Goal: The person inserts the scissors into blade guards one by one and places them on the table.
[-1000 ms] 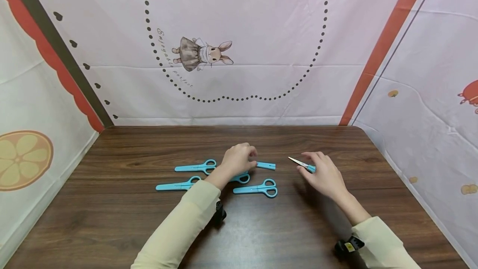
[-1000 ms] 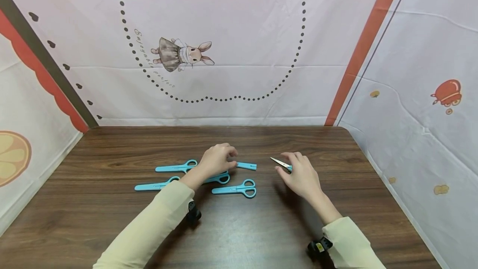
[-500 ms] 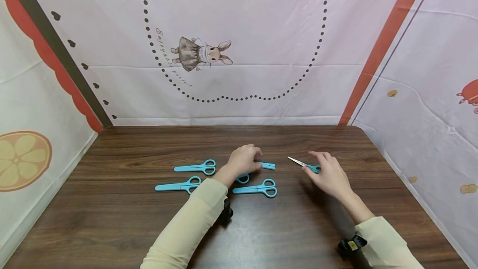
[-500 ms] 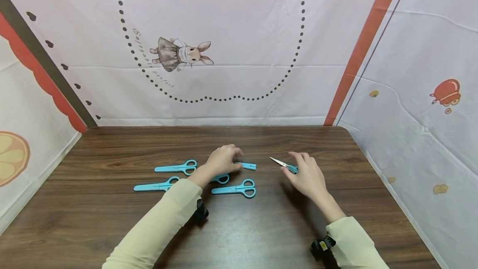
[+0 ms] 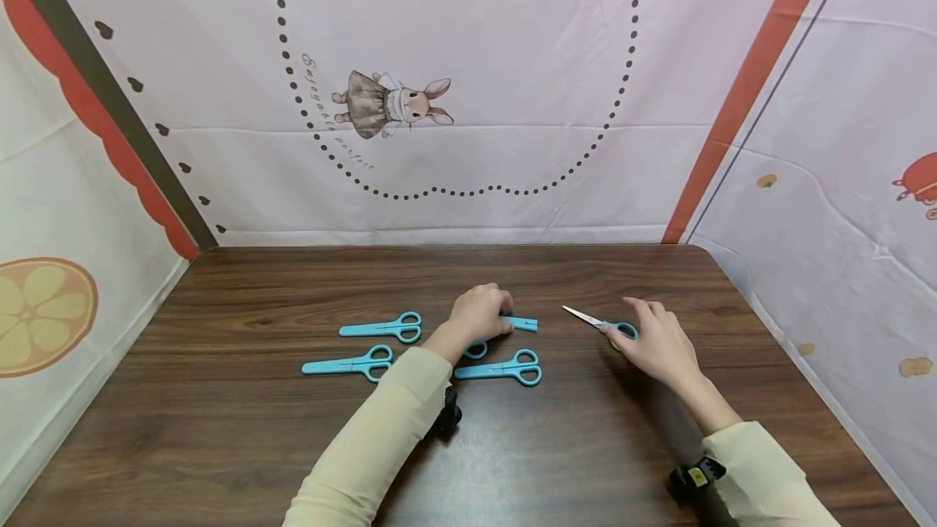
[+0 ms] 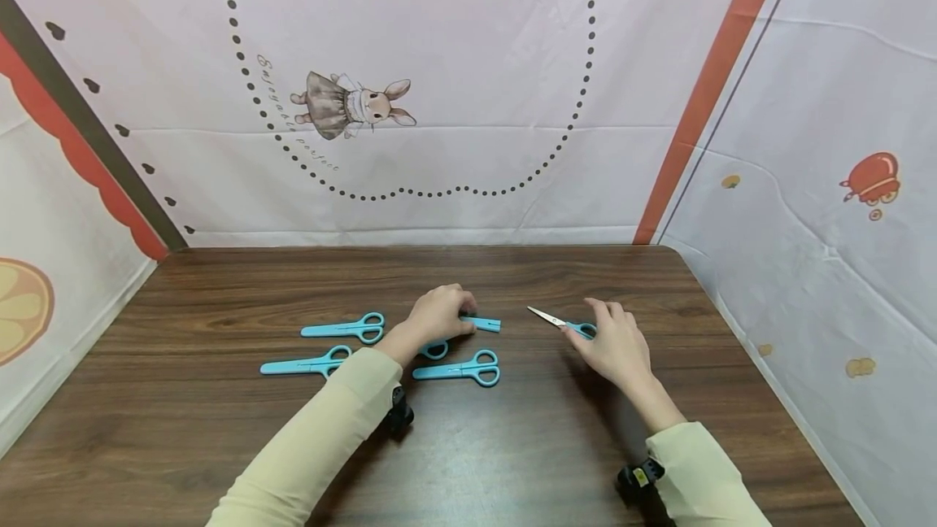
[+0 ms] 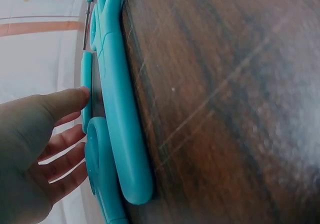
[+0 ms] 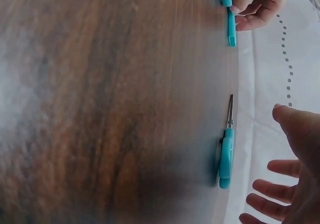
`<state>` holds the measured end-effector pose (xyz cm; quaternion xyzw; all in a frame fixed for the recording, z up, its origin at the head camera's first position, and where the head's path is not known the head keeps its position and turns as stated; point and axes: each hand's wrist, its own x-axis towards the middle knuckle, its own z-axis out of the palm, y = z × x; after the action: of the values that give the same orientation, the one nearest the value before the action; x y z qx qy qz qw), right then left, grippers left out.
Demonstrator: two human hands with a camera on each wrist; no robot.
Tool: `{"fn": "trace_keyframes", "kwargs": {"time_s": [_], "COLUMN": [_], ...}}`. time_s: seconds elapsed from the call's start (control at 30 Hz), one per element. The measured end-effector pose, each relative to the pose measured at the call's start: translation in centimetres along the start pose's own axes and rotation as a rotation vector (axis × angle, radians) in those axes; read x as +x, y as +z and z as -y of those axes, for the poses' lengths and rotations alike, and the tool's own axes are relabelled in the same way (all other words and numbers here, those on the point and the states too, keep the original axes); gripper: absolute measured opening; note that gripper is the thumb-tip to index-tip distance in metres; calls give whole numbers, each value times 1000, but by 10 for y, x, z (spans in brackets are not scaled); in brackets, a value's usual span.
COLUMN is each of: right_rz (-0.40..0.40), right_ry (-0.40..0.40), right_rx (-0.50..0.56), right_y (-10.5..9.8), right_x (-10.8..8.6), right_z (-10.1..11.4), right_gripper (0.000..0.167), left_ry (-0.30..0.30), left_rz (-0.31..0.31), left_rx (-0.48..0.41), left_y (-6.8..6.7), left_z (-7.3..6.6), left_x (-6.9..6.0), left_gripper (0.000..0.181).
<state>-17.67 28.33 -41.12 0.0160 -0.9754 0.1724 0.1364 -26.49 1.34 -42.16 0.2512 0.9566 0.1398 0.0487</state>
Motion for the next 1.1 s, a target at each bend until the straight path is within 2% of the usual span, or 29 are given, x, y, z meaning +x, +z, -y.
{"fn": "trace_keyframes", "kwargs": {"time_s": [0.23, 0.63, 1.1], "right_rz": [30, 124, 176], "right_ry": [36, 69, 115], "right_rx": [-32, -85, -147], "right_y": [3, 10, 16], "right_x": [2, 2, 6], "right_z": [-4, -4, -3], "right_gripper": [64, 64, 61], "left_ry": [-11, -12, -18], "left_rz": [6, 25, 35], "left_rx": [23, 6, 12], "left_y": [1, 1, 1], "left_z": [-2, -2, -3], "left_x": [2, 3, 3], "left_gripper": [27, 25, 20]}}
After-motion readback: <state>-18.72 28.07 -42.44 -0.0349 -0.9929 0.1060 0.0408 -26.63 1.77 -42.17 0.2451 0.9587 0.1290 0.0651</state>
